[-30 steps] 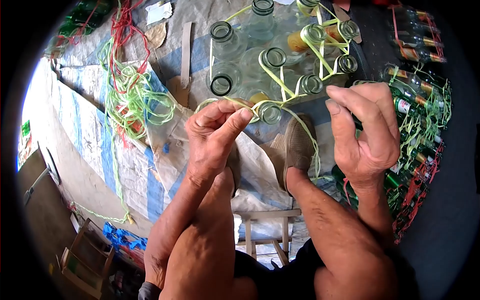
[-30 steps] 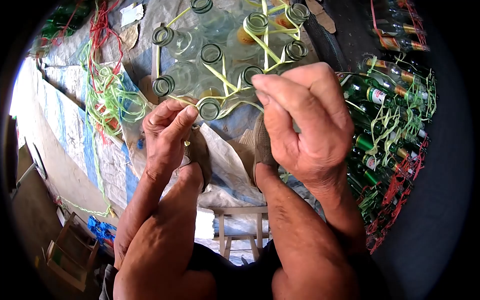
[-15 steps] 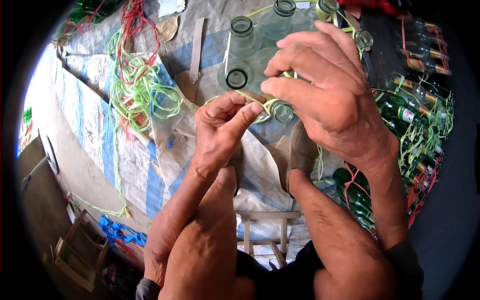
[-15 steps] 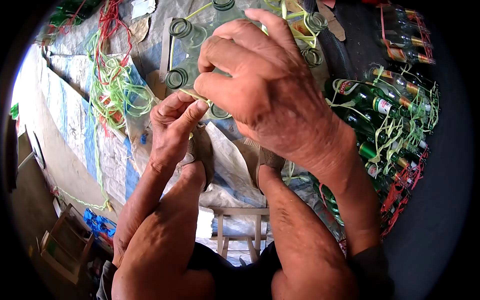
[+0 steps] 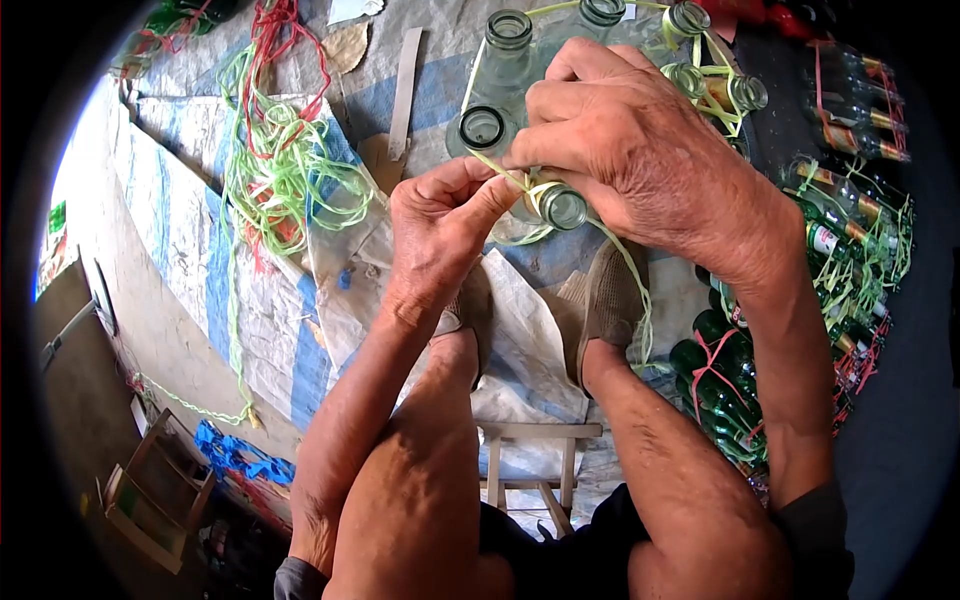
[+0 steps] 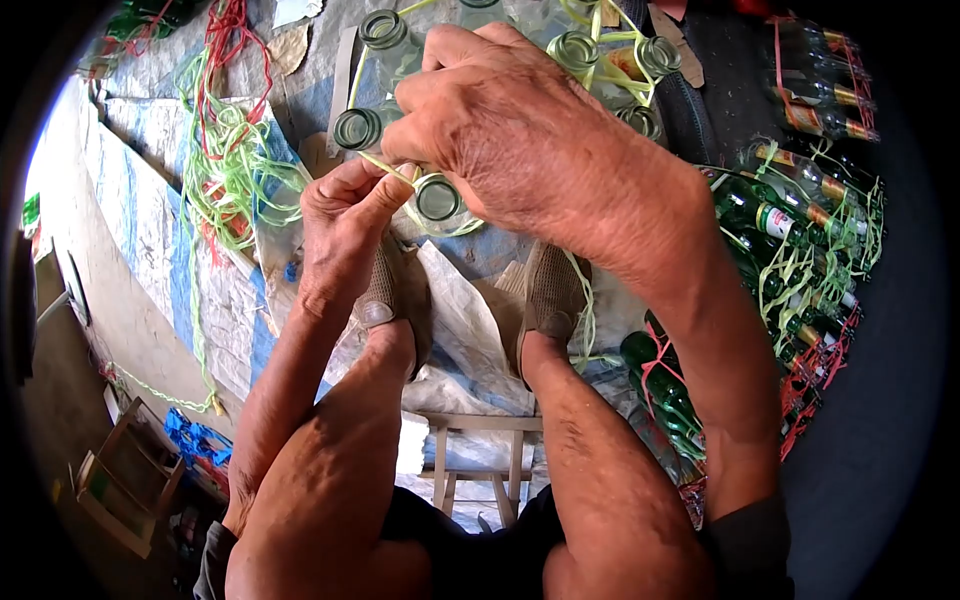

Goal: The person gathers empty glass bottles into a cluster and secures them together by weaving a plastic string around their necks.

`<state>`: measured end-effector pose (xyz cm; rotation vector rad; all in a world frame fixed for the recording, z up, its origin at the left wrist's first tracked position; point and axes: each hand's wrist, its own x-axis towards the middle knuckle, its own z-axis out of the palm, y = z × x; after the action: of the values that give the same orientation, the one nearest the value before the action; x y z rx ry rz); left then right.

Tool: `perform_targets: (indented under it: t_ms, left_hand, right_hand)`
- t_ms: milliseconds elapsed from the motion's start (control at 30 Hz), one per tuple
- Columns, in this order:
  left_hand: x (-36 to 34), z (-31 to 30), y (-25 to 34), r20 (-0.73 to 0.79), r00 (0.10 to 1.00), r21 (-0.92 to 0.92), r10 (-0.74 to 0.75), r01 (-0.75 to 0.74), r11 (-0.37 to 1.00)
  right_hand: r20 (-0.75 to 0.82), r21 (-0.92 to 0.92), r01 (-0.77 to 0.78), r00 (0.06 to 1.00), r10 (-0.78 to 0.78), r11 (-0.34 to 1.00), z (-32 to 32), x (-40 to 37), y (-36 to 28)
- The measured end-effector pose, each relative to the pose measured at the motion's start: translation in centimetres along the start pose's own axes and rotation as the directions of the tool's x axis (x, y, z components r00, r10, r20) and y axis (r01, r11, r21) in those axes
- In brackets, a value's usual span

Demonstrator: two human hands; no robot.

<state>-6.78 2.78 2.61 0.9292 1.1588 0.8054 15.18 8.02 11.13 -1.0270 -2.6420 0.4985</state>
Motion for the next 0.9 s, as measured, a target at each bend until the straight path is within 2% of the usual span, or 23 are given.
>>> perform_targets:
  t_ms: [100,200,300,433,633,733,900]
  left_hand:
    - [0.0,0.7,-0.2,-0.085,0.996,0.018,0.022,-0.021,1.0]
    - [0.2,0.7,-0.2,-0.119,0.993,0.134,0.012,0.004,0.991]
    - [0.1,1.4,-0.2,-0.171,0.985,0.093,0.02,-0.004,0.996]
    - [0.1,1.6,0.0,-0.188,0.982,0.106,0.023,-0.004,0.994]
    - [-0.4,2.0,1.2,-0.179,0.984,0.136,-0.02,0.045,0.99]
    - [-0.6,2.2,2.0,-0.185,0.983,0.189,-0.011,0.047,0.981]
    - [-0.9,2.5,2.6,-0.179,0.983,0.187,0.032,0.002,0.982]
  right_hand:
    - [0.015,0.045,-0.001,1.0,0.001,0.999,0.2,0.3,0.4]
    - [0.046,0.045,0.0,0.999,-0.002,0.999,0.2,0.3,0.3]
    - [0.08,0.01,0.001,0.997,-0.001,1.0,-0.1,0.5,0.1]
    - [0.09,0.015,0.002,0.996,-0.003,1.0,-0.1,0.5,0.1]
    - [0.13,-0.101,0.035,0.991,-0.021,0.994,-1.3,1.2,-0.6]
    - [0.052,-0.129,0.073,0.996,-0.067,0.989,-1.5,1.2,-0.4]
    - [0.058,-0.093,0.055,0.997,-0.05,0.994,-2.5,1.1,-0.4]
